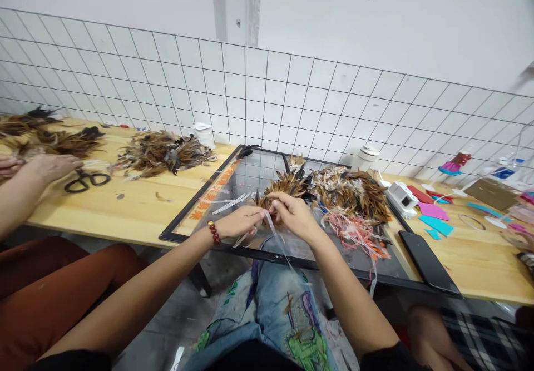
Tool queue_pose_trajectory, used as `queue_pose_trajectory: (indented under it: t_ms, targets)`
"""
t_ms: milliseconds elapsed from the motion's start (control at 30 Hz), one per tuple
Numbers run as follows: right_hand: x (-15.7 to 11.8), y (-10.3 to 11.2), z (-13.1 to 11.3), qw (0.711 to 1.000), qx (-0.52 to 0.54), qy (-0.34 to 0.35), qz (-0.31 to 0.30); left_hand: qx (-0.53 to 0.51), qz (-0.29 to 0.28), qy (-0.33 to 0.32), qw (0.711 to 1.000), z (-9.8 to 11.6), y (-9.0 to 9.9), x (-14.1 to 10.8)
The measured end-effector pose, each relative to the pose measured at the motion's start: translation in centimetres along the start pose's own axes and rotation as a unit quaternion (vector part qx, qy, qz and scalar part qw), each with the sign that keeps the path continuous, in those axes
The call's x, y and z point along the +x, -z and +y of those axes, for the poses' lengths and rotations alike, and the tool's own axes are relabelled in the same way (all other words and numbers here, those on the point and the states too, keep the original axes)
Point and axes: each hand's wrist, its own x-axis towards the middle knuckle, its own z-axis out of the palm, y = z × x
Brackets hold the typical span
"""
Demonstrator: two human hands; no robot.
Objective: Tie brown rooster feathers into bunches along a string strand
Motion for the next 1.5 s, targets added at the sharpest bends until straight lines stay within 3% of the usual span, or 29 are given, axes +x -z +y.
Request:
queue_pose_trajectory:
  t_ms: [67, 133, 300, 467, 800, 900, 1000, 1200, 1333, 1500]
  targets:
    - [-0.1, -0.4, 1.1, 0.996, -0.082, 0.034, 0.03, -0.012, -0.022, 0.03, 0.999, -0.2, 0.1, -0.1]
    - [-0.2, -1.3, 2.2, 0.991, -0.119, 0.062, 0.016, -0.02, -0.035, 0.049, 0.998, -0.3, 0.2, -0.1]
    - [-0.4, -3.3, 3.2, 0.978, -0.201, 0.023, 0.057, -0.012, -0.021, 0.056, 0.998, -0.1, 0.3, 0.2]
    - [-0.5, -3.6, 3.1, 0.961, -0.268, 0.035, 0.061, -0.001, -0.03, 0.051, 0.998, -0.5, 0.5, 0.6]
    - [-1.1, -3.7, 3.7, 0.979, -0.171, 0.064, 0.087, -0.049, -0.001, 0.044, 0.998, -0.6, 0.6, 0.9]
    - [-1.0, -3.8, 4.0, 0.984, -0.15, 0.066, 0.07, -0.04, -0.004, 0.045, 0.998, -0.7, 0.5, 0.8]
    - [-0.7, -4.0, 3.9, 0.983, -0.162, 0.053, 0.063, -0.024, -0.014, 0.039, 0.999, -0.7, 0.6, 0.8]
    - [-0.7, -4.3, 3.3, 0.975, -0.18, 0.031, 0.123, -0.033, -0.023, 0.024, 0.999, -0.6, 0.6, 0.9]
    - [-0.9, -4.6, 3.4, 0.978, -0.167, 0.05, 0.114, -0.051, -0.019, 0.016, 0.998, -0.9, 0.5, 0.8]
    - [-0.8, -5.4, 3.3, 0.968, -0.21, 0.026, 0.134, -0.05, -0.011, 0.018, 0.999, -1.6, 0.3, 0.6]
